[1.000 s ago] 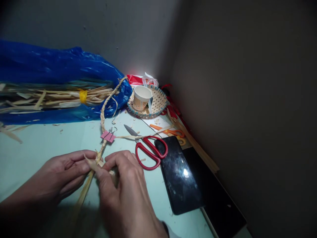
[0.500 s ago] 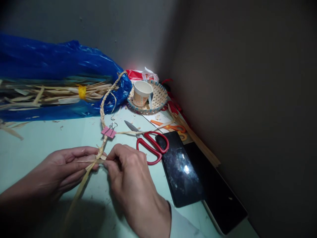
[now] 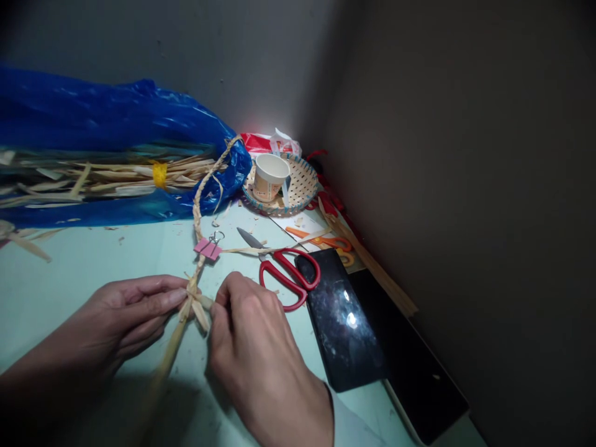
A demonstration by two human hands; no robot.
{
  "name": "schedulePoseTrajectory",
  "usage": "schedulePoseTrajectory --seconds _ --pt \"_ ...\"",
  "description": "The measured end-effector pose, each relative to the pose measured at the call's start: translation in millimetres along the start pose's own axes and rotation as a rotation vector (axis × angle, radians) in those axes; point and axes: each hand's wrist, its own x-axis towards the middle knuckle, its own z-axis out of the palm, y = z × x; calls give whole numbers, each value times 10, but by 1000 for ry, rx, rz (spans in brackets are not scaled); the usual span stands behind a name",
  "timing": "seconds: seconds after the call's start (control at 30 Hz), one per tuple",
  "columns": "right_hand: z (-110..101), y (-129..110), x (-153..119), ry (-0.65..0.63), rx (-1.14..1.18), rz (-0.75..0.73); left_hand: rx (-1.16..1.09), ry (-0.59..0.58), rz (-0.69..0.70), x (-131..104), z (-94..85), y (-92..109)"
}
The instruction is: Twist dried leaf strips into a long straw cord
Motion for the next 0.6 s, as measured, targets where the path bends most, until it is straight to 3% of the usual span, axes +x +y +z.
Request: schedulePoseTrajectory --seconds 0.17,0.33,0.43,0.6 --pt "-97 -102 -73 -139 -175 66 -51 31 -20 8 23 -40" --pt "-88 -144 -146 -187 -287 151 2 107 -4 -13 71 -19" --pt "-165 -106 -156 -235 -223 107 -18 141 24 -13 90 -25" --pt "-365 -97 -165 -171 82 28 -54 121 57 -10 102 -23"
